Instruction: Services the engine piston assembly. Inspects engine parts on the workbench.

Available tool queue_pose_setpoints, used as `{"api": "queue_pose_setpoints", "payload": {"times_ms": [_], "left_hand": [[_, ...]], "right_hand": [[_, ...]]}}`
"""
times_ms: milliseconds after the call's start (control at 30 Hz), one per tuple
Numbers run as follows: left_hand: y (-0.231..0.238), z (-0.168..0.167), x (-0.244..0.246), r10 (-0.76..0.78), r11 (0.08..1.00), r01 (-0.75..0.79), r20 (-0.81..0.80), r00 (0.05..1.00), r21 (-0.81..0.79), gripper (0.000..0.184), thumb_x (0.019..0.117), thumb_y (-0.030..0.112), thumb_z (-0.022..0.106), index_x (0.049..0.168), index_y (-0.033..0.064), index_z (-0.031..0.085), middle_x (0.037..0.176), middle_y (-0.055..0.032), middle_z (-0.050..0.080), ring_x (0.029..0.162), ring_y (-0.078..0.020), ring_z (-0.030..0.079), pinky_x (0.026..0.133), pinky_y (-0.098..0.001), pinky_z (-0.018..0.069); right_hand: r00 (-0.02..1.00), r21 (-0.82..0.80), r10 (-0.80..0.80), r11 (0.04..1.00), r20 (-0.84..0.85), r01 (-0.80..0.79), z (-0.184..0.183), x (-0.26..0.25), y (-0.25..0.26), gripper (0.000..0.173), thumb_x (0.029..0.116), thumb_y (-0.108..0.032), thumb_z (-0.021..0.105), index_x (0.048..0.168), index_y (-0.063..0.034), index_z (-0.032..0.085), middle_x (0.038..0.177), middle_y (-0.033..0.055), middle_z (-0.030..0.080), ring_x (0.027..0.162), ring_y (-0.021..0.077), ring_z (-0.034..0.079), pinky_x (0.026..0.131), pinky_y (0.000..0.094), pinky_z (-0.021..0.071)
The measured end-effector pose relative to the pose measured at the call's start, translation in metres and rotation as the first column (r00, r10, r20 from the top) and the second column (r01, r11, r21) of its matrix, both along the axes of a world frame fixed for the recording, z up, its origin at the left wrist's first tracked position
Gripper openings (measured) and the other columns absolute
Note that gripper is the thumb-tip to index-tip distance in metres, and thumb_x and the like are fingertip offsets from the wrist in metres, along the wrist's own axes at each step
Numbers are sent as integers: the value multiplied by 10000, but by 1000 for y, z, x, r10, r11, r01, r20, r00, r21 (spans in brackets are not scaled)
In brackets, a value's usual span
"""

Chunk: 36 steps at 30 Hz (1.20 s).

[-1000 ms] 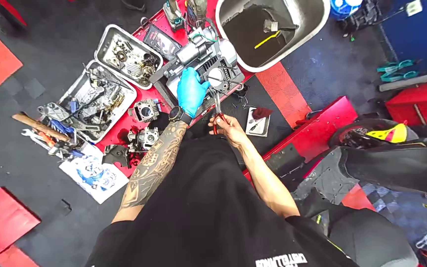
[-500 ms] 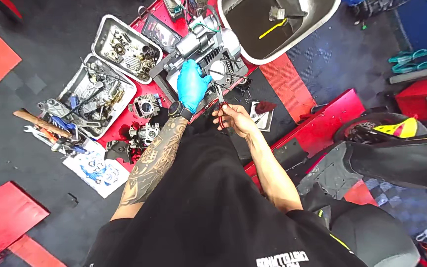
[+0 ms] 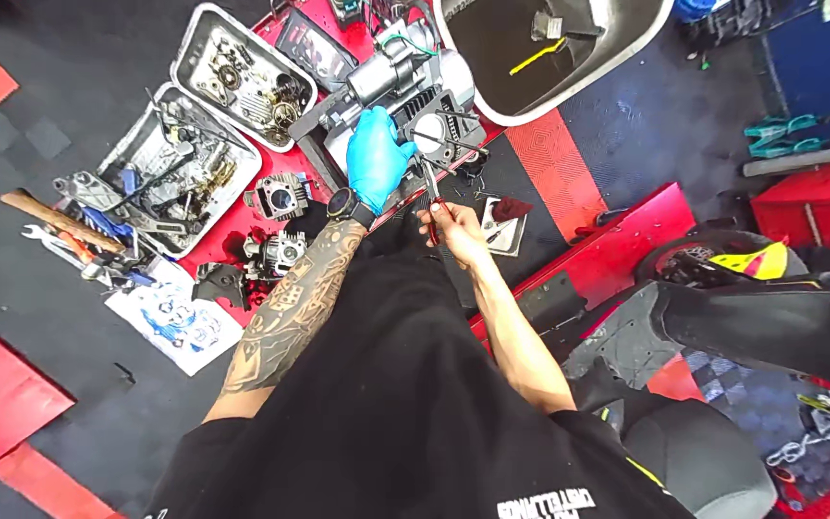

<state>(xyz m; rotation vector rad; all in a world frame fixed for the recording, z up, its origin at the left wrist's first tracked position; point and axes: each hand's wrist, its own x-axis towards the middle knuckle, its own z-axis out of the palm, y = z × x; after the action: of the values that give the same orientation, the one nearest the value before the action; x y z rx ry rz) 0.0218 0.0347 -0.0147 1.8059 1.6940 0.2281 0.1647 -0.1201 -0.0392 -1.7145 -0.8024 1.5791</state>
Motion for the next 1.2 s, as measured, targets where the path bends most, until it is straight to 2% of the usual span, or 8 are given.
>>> {"api": "queue_pose_setpoints", "payload": {"times_ms": [300,433,567,733,900,1033,1100,1200], "left_hand": [[-1,1,-1,-42,998,43,-31,999,47,430,843,395,804,1045,47,651,1168,-146,644,1077,-291,648,943,-494,532],[-44,134,5,-141,959,116,-79,987,-259,429,929,178,766,1213,-75,567,1345,-273,562,1269,-391,565,1067,-512,461],[-56,154,9,-111,964,87,-86,990,-250,421,912,137,777,1205,-81,566,1325,-282,570,1258,-401,571,1055,-508,470],[-53,153,8,-116,966,94,-80,990,-242,426,903,143,789,1198,-75,572,1305,-275,581,1225,-403,589,1034,-515,483],[-53,158,14,-144,954,106,-120,982,-279,413,921,151,771,1196,-83,573,1322,-274,573,1246,-396,579,1049,-499,473],[-55,168,24,-155,948,99,-168,974,-302,405,920,135,768,1192,-89,569,1306,-280,579,1247,-397,576,1055,-493,465],[-43,156,24,-213,932,137,-200,956,-337,431,946,198,751,1221,-76,562,1324,-265,573,1264,-377,569,1066,-486,457],[-11,20,0,-126,983,141,-131,983,117,454,845,426,791,1020,33,647,1093,-162,647,1006,-307,660,883,-493,547]], "right_hand": [[970,-58,124,992,208,-115,16,10,1,334,1105,-344,466,1080,-87,679,941,43,757,680,151,702,572,330,579],[959,-112,261,962,112,-248,22,43,27,342,1109,-287,443,1053,-34,667,962,68,766,709,169,726,587,344,603],[946,-122,311,946,87,-300,22,52,35,332,1110,-280,444,1042,-30,652,985,73,772,709,170,734,574,336,600],[970,73,135,986,205,-152,-10,13,1,333,1100,-287,464,1097,-49,698,904,55,742,679,147,698,607,340,606],[999,157,-15,987,-37,21,-29,-12,-8,368,1120,-252,392,1105,-17,675,900,70,738,635,150,677,573,318,596],[905,223,-25,972,426,-78,-28,-19,-11,303,1075,-281,498,965,-60,673,786,59,678,621,171,645,578,391,558],[899,242,-57,969,434,-55,-24,-22,-10,321,1079,-306,492,937,-68,653,738,58,652,565,176,609,525,387,523],[944,202,-14,978,329,-56,-19,-15,-11,349,1098,-347,455,1026,-85,673,807,45,710,564,156,643,511,356,563]]}}
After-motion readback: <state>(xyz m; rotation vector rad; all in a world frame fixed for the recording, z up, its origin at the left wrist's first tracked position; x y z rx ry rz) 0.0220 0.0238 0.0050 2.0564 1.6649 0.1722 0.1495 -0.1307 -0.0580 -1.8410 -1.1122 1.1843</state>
